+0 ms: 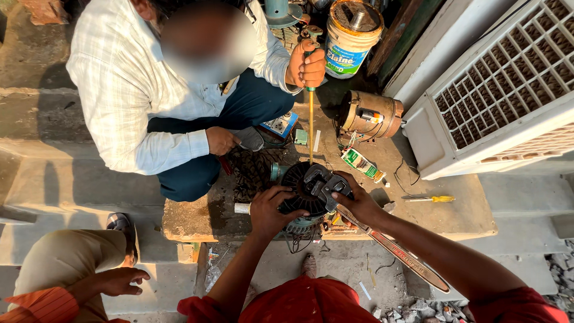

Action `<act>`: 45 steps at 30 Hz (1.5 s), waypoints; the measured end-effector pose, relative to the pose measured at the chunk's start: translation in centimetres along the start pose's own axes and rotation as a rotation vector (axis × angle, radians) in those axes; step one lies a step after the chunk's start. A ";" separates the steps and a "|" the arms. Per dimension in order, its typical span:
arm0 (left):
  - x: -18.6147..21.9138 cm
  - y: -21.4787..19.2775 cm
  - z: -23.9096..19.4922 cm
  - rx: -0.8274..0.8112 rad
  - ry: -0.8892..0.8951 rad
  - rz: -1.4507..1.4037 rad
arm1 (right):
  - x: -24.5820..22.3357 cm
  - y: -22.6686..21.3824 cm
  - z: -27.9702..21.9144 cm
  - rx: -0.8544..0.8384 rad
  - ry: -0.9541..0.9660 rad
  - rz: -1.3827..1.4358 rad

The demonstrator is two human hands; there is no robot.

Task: The person uses a hammer to tap a fan impeller onto a motor shaft, then secures it with a nut. Another person assists by using a screwdriver to hold the impeller in place while the nut is tightened with a pipe wrench.

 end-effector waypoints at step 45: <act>-4.2 2.6 0.7 -0.443 -0.074 -0.361 | -0.4 -1.1 -1.0 0.144 -0.349 0.080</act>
Point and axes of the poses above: each hand's wrist, its own z-axis towards the middle knuckle, its own y-axis out of the palm, x = y × z, the point moved 10 cm from there along z, towards the middle knuckle, and after that the axes turned 6 degrees about -z, right-handed, at the moved point
